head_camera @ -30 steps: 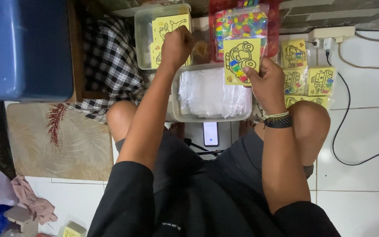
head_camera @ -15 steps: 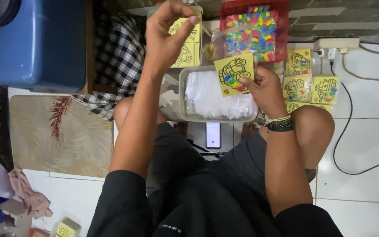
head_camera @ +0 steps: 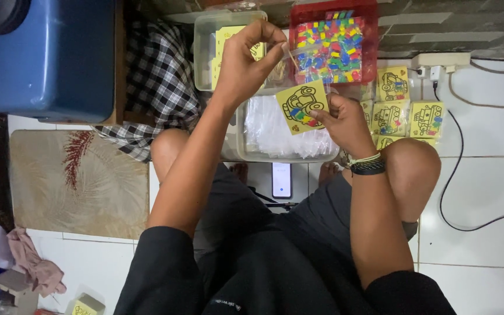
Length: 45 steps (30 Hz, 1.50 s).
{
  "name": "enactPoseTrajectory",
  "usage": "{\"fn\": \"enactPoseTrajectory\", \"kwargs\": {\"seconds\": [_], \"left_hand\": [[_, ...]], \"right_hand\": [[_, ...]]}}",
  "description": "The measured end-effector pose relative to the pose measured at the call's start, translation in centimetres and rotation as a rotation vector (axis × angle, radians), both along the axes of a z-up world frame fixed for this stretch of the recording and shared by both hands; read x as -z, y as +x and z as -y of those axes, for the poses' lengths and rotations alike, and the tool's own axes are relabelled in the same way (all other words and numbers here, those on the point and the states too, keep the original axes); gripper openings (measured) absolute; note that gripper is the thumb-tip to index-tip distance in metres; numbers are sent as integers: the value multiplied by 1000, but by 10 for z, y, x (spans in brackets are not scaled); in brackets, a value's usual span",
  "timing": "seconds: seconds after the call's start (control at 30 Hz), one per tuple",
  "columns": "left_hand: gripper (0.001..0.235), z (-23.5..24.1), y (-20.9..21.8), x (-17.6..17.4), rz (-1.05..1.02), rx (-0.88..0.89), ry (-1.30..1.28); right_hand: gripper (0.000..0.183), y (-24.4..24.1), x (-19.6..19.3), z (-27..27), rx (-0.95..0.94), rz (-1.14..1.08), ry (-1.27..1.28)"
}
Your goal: The person places illustrated stickers and small colored pieces into clear plastic bags by hand, then stacks the finished packets on the floor.
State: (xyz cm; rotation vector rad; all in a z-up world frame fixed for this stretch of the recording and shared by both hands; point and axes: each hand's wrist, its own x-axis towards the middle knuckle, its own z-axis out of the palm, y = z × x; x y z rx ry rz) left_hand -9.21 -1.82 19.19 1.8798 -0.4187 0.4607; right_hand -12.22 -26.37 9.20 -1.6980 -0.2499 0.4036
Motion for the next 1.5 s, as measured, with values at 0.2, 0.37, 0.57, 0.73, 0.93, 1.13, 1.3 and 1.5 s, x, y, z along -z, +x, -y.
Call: {"fn": "enactPoseTrajectory", "kwargs": {"seconds": [0.2,0.37,0.57,0.73,0.93,1.13,1.3,1.5], "left_hand": [[6,5,-2,5,-76,71,-17],[9,8,-3,13,-93,43,64],[9,13,-5,18,-140,54,95],[9,13,-7,18,-160,85,177],[8,12,-7,14,-119,67,264],[28,11,-9,10,-142,53,328],[12,6,-10,11,-115,113,347],[13,2,-13,11,-160,78,382]], "right_hand": [[6,0,-2,-2,5,28,-16],[10,0,-2,-2,-2,-8,28],[9,-1,-3,-1,-2,12,33],[10,0,-5,-2,-10,13,37],[11,-1,-3,-4,-4,-2,47],[13,0,-8,-8,20,-65,92],[23,1,0,-11,7,-208,179],[24,3,2,-14,-24,-211,190]]}}
